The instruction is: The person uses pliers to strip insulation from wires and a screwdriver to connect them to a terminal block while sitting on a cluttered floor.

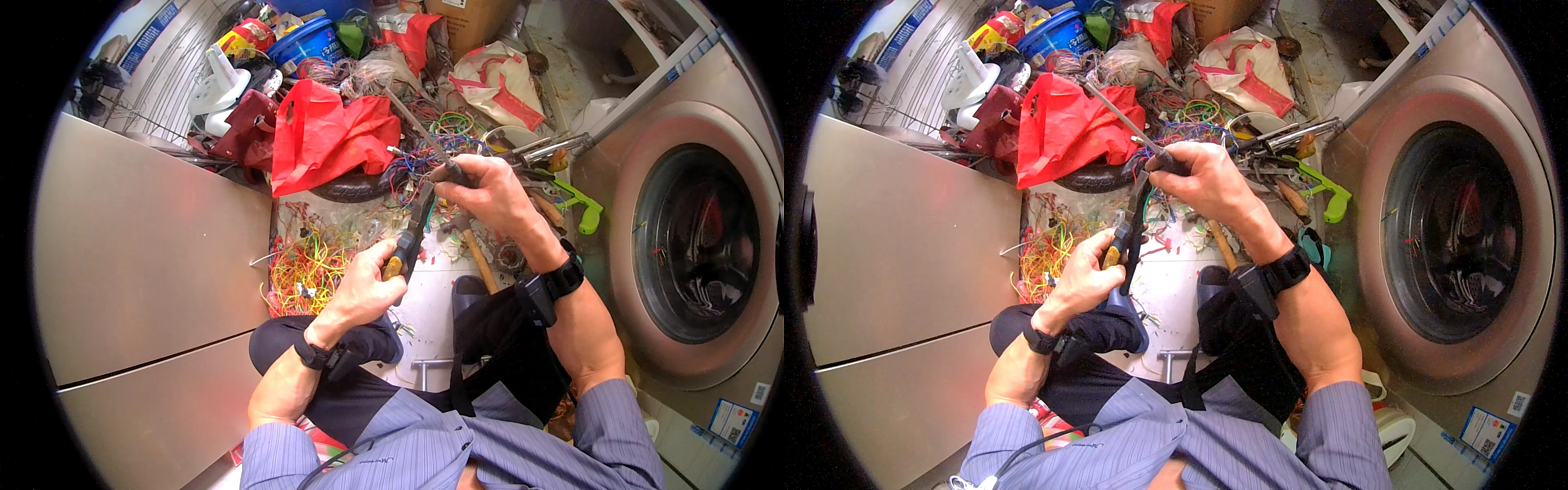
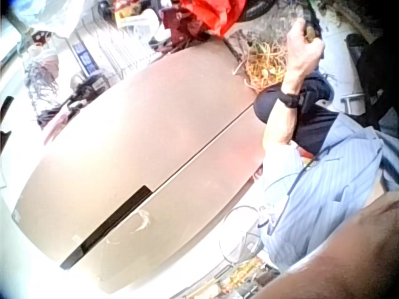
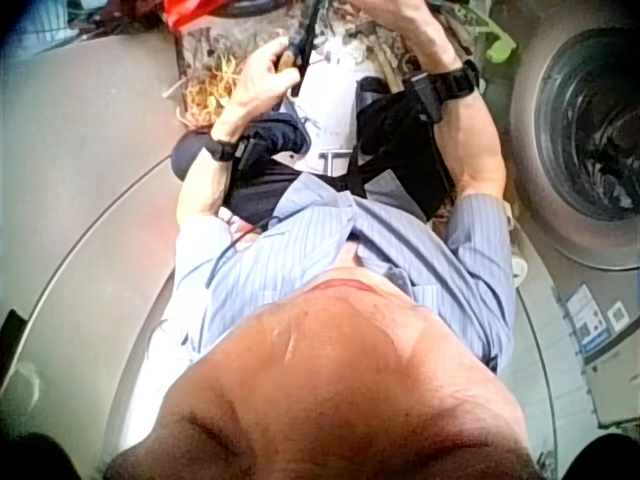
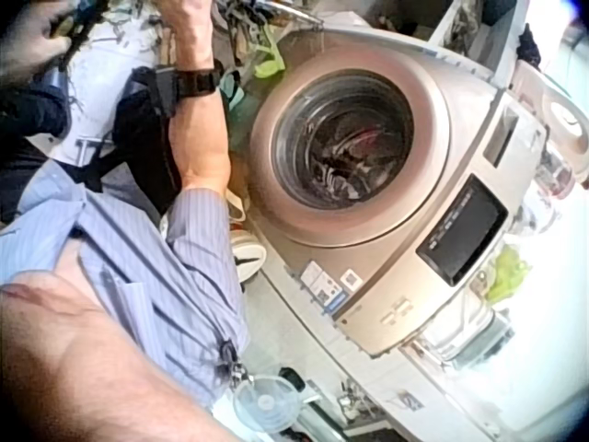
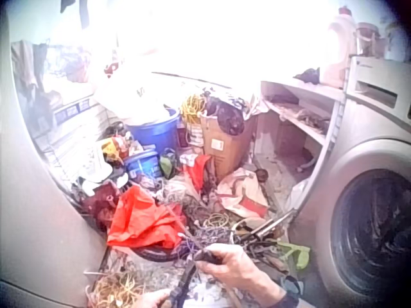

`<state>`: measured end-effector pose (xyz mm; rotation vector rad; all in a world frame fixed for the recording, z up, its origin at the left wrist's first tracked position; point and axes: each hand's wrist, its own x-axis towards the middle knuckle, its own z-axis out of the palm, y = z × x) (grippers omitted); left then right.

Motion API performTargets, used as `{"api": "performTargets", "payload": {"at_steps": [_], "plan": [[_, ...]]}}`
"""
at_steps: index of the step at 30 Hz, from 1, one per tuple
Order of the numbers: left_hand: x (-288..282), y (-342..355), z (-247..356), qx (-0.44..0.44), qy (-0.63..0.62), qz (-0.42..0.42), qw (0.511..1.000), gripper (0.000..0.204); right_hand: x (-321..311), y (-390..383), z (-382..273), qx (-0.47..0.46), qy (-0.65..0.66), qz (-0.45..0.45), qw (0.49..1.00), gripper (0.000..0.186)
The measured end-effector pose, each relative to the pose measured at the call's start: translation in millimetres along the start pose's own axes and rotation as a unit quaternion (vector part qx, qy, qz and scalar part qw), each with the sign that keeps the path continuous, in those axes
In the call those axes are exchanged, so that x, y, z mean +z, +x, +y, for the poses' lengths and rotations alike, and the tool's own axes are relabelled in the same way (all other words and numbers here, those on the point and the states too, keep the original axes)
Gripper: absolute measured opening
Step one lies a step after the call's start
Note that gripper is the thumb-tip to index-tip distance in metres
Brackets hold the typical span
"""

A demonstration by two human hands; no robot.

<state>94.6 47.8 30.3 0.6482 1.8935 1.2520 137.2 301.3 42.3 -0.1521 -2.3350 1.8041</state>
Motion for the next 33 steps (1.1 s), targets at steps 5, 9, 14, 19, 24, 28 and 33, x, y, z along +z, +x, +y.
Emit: {"api": "performTargets", "payload": {"at_steps": [5,9,14,19,24,28,33], "plan": [[1.4,-1.1,7.8,0.038,0.075,0.011,0.996,0.052,4.5,-1.2,7.5,-0.048,-0.050,0.014,0.998,0.018],[3.3,-0.5,-4.3,0.105,0.114,0.047,0.987,0.050,8.6,-1.5,4.7,-0.026,-0.074,0.000,0.997,0.018],[1.7,-1.9,-2.2,0.063,0.118,0.055,0.989,0.045,10.4,-2.1,8.1,-0.029,-0.059,0.006,0.998,0.017],[-2.5,-2.8,-3.1,0.023,0.085,0.041,0.995,0.041,13.0,-1.3,2.4,0.017,0.037,0.006,0.999,0.019],[-5.2,-3.4,-1.7,0.005,0.058,0.016,0.998,0.041,11.6,-1.4,8.3,0.026,0.047,-0.002,0.999,0.021],[-2.6,-5.5,3.3,0.014,0.057,0.011,0.998,0.043,8.6,-2.4,5.7,0.053,0.056,-0.015,0.997,0.021],[-4.0,-4.2,-1.3,0.042,0.051,0.012,0.998,0.045,9.8,-5.1,3.5,0.038,0.060,0.000,0.997,0.019]]}}
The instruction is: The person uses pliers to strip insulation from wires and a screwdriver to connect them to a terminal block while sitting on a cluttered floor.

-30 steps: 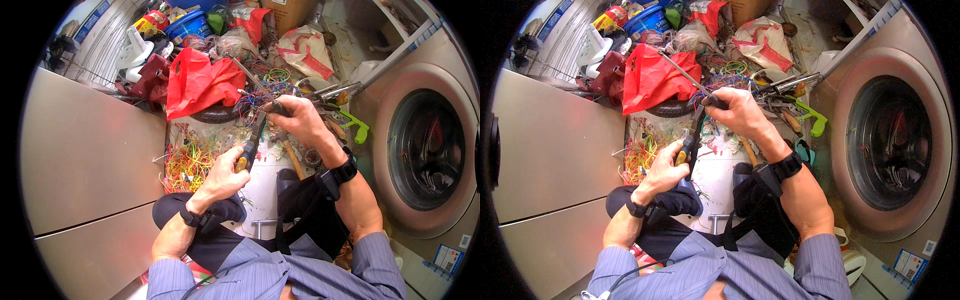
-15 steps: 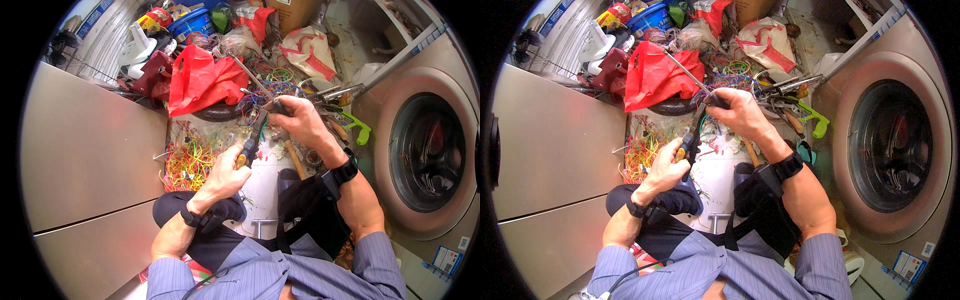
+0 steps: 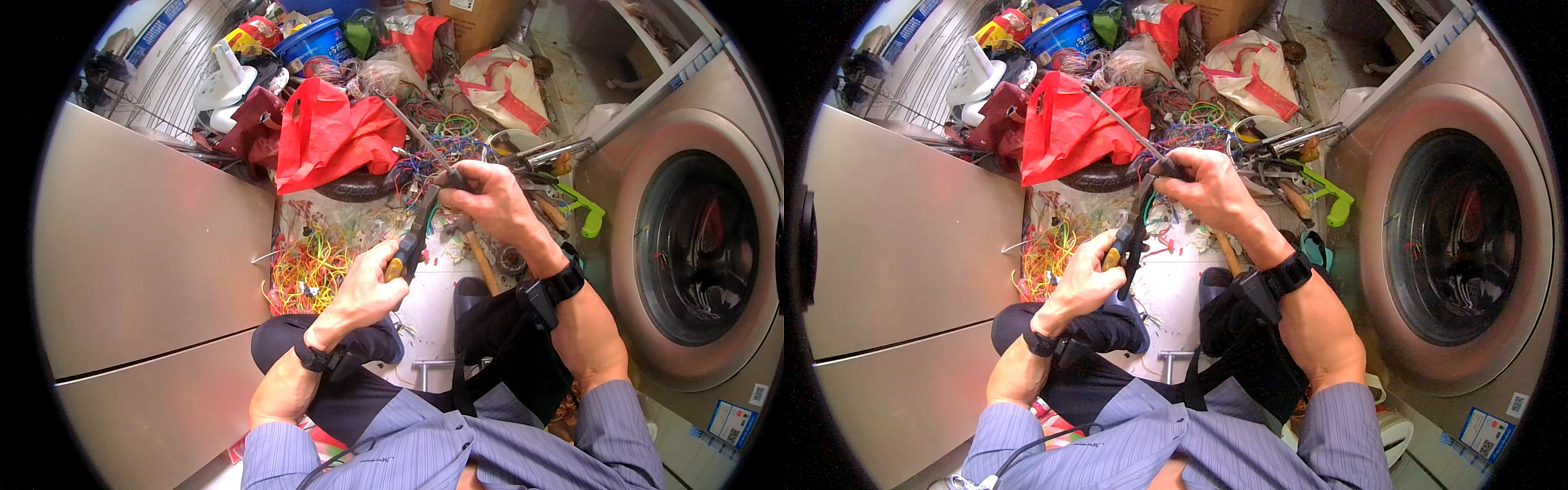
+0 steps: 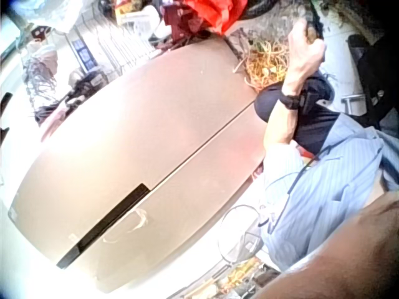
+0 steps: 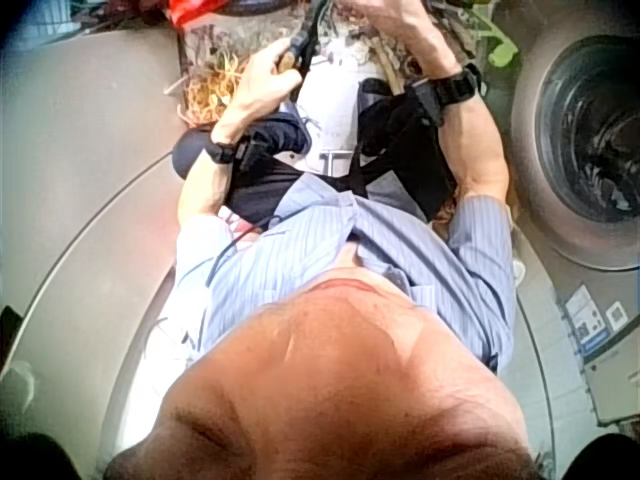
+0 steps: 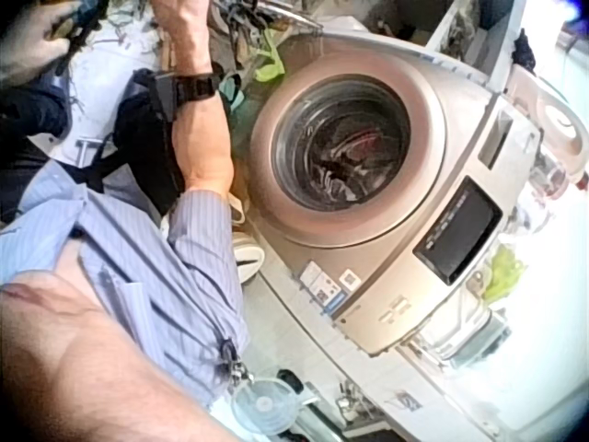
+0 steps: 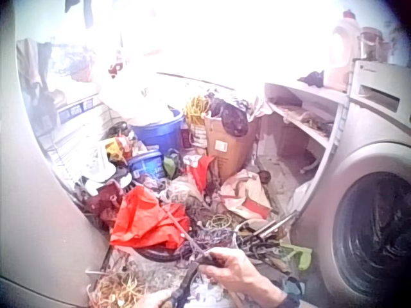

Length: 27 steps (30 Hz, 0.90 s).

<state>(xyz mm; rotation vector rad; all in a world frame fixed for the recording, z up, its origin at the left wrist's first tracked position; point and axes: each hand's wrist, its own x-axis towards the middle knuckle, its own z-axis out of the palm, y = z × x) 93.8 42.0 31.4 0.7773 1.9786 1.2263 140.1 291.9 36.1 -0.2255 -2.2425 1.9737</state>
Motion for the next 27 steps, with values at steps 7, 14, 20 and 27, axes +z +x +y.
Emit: {"api": "performTargets", "payload": {"at_steps": [7,14,20,27], "plan": [[-3.5,-2.4,19.6,-0.017,0.016,-0.004,1.000,0.043,-4.5,-1.1,-14.0,0.014,0.067,-0.030,0.997,0.020],[10.3,-5.7,20.7,0.000,-0.138,0.045,0.989,0.034,-7.9,3.1,-11.5,0.056,0.126,-0.093,0.986,0.020],[-3.2,3.1,9.6,-0.052,-0.145,-0.114,0.982,0.044,-6.3,1.1,-9.5,0.045,0.175,-0.083,0.980,0.020],[20.4,-3.4,-5.2,-0.087,-0.275,-0.096,0.953,0.031,3.5,-2.5,-11.9,0.040,0.131,-0.117,0.984,0.017]]}}
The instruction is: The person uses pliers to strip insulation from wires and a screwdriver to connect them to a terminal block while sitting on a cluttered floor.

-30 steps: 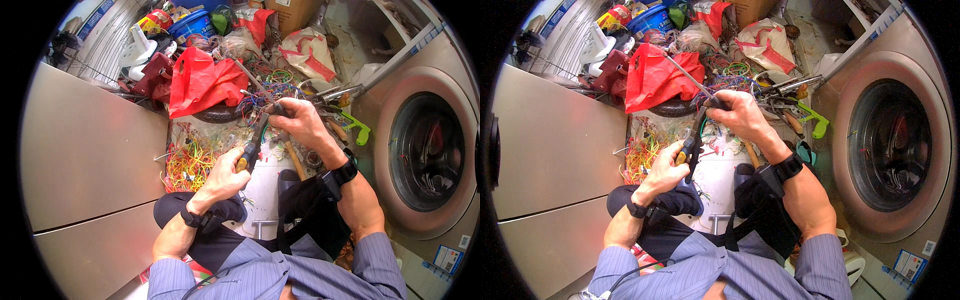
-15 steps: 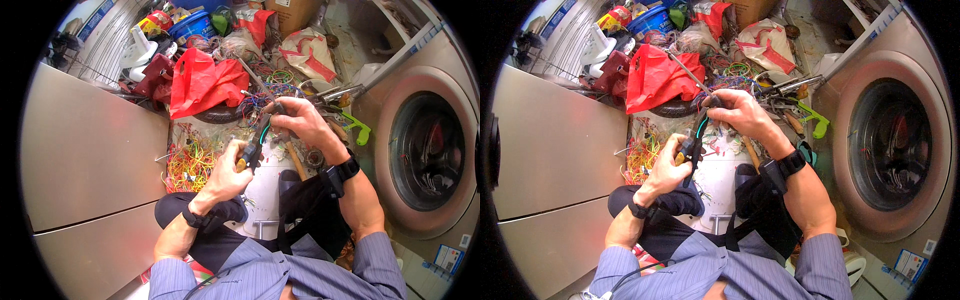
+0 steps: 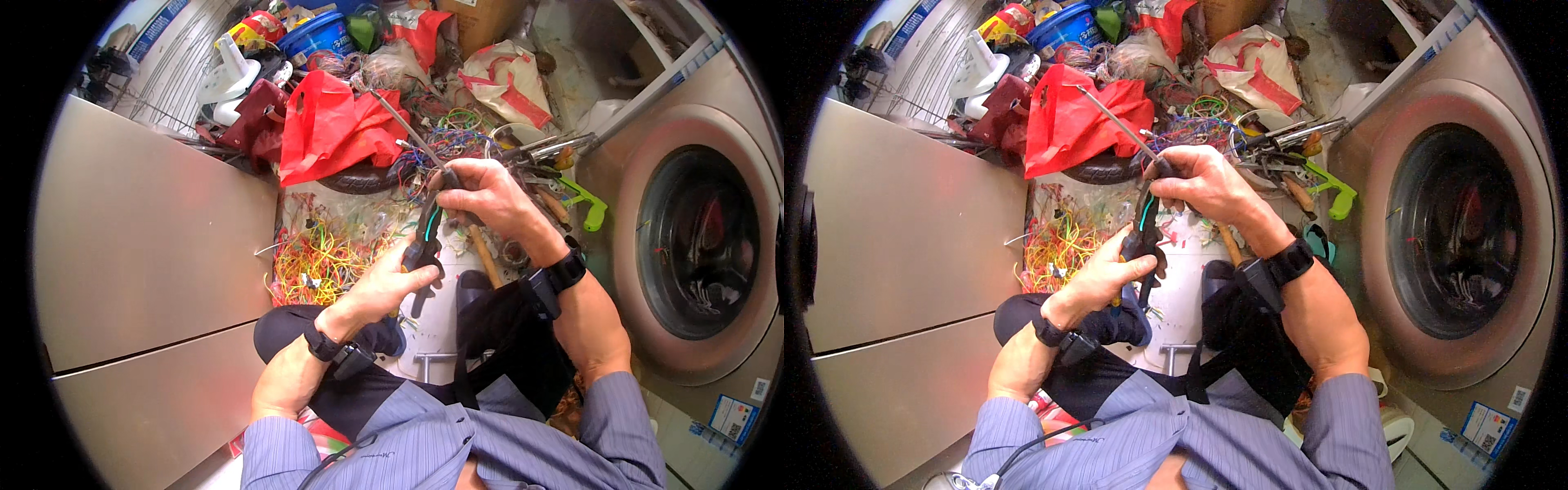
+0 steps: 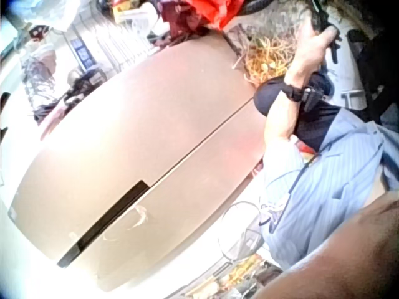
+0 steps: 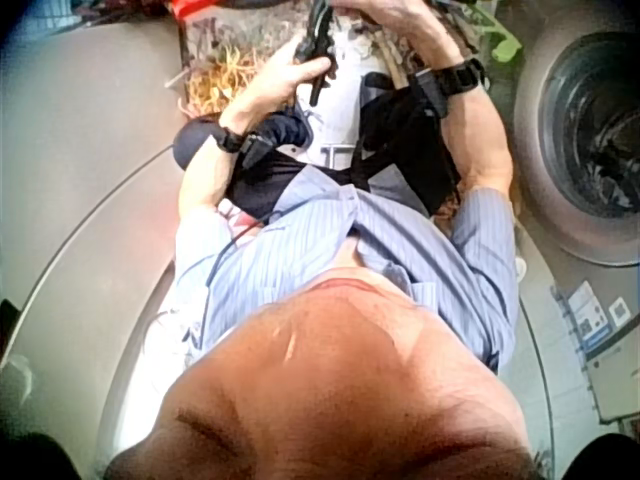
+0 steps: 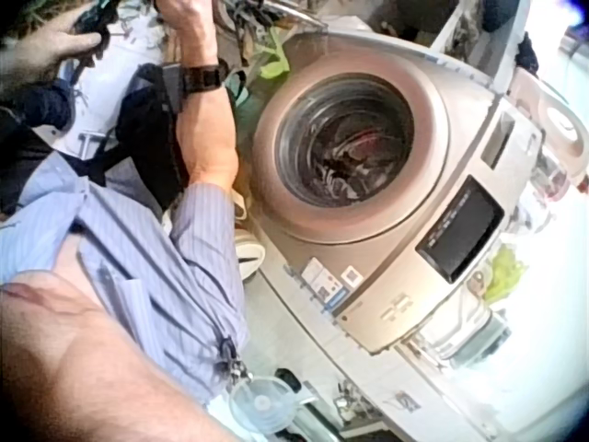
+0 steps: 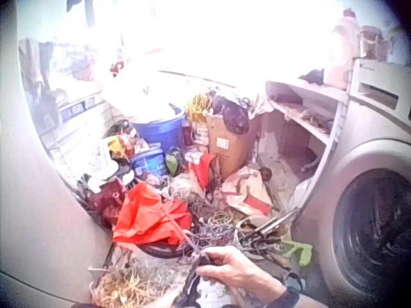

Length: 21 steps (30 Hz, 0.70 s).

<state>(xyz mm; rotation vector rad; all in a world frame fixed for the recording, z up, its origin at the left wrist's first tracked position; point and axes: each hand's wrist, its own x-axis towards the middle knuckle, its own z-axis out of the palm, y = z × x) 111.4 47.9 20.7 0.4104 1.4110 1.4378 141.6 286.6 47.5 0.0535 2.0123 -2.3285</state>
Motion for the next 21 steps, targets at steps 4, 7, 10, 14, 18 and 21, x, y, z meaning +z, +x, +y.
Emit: {"api": "performTargets", "payload": {"at_steps": [4,7,10,14,18,21], "plan": [[2.5,2.1,-1.6,0.008,0.013,0.009,1.000,0.030,-1.2,-0.3,-0.2,0.004,-0.018,-0.005,1.000,0.017],[4.8,3.0,0.1,0.019,-0.002,0.005,1.000,0.028,-1.9,0.6,-3.5,0.018,-0.005,0.016,1.000,0.020],[3.3,2.1,2.0,0.017,-0.053,-0.009,0.998,0.030,-6.4,-1.6,-11.4,0.029,-0.053,0.071,0.996,0.027],[-0.5,3.8,4.1,0.007,-0.149,-0.022,0.989,0.041,-19.2,-6.7,-8.1,0.029,-0.220,0.118,0.968,0.033],[-9.3,5.9,0.3,-0.001,-0.234,-0.015,0.972,0.043,-19.1,-21.7,-12.3,-0.075,-0.347,0.126,0.926,0.040],[-12.9,5.4,-3.1,-0.005,-0.272,-0.009,0.962,0.043,-9.6,-37.3,-37.8,-0.077,-0.393,0.129,0.907,0.039]]}}
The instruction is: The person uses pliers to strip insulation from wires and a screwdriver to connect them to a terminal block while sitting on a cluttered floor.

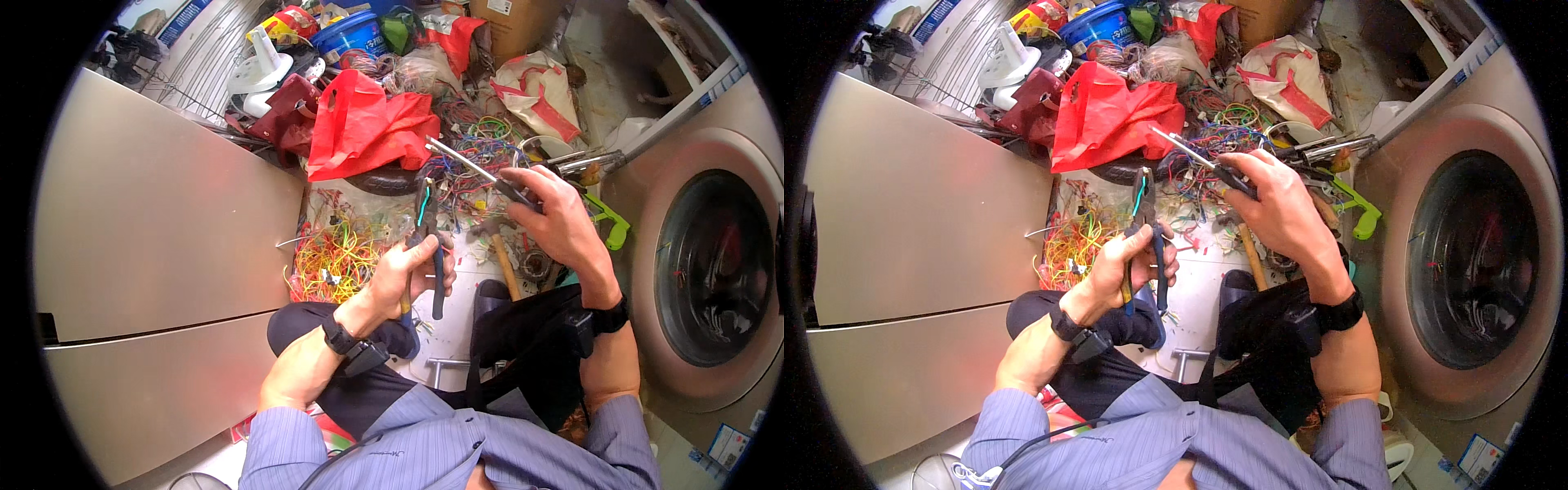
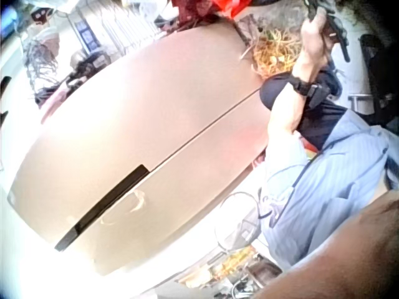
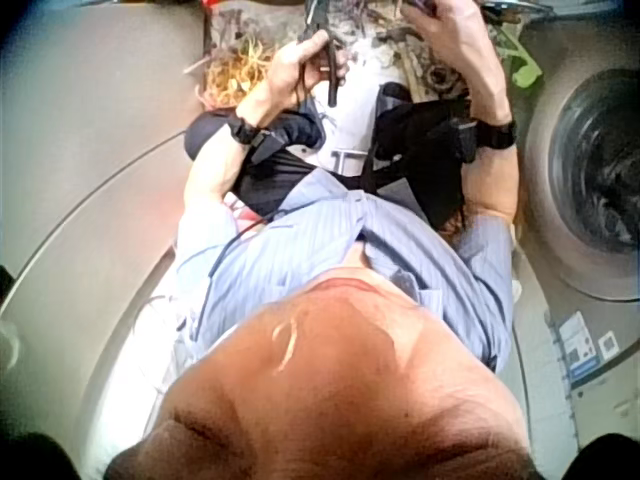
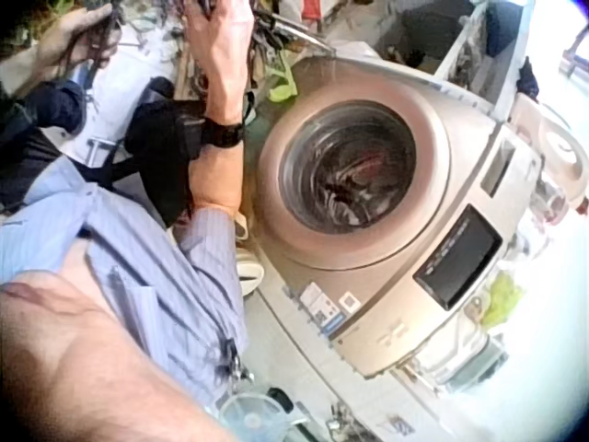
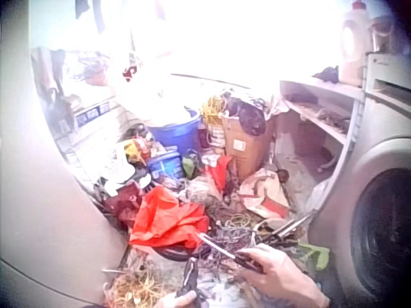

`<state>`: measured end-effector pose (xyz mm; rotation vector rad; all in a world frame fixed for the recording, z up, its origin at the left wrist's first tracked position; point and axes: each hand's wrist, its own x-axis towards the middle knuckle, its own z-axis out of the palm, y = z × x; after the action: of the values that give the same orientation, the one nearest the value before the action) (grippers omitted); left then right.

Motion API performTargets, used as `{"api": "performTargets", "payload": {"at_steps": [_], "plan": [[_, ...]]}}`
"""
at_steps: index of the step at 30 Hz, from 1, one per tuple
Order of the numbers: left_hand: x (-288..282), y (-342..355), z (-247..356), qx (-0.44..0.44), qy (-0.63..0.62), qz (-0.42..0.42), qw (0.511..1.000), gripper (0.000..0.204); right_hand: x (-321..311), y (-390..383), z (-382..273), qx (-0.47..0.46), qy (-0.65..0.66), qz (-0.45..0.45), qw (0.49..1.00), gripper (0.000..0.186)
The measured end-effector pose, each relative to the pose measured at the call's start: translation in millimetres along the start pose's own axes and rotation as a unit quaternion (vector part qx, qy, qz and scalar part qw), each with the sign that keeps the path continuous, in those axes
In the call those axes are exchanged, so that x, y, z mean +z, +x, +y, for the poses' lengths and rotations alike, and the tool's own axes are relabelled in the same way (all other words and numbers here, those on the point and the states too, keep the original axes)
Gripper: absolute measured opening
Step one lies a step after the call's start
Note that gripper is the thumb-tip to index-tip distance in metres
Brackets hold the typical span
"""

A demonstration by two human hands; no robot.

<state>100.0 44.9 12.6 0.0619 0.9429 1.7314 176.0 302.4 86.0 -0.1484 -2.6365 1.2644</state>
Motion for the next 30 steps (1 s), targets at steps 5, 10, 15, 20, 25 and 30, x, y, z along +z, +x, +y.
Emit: {"api": "performTargets", "payload": {"at_steps": [5,10,15,20,25,30], "plan": [[-1.9,5.2,-7.2,-0.014,-0.041,-0.008,0.999,0.046,-16.8,-9.0,-21.8,-0.054,0.002,0.062,0.997,0.027],[7.6,6.9,-21.7,-0.051,-0.074,-0.068,0.994,0.047,-25.8,-29.4,-51.3,-0.089,0.185,0.238,0.949,0.040],[14.7,-1.6,-42.4,-0.105,-0.022,-0.100,0.989,0.046,-32.5,-51.0,-55.0,-0.053,0.389,0.335,0.857,0.044],[22.5,-16.7,-59.7,-0.168,-0.019,-0.133,0.976,0.042,-44.9,-108.3,-51.1,-0.065,0.296,0.313,0.900,0.043],[42.0,-31.4,-57.2,-0.201,0.041,-0.197,0.959,0.045,-51.1,-174.7,-59.1,-0.047,0.312,0.373,0.873,0.052],[38.6,-30.8,-49.8,-0.224,0.062,-0.197,0.953,0.045,-45.3,-202.5,-66.1,0.027,0.216,0.489,0.845,0.014]]}}
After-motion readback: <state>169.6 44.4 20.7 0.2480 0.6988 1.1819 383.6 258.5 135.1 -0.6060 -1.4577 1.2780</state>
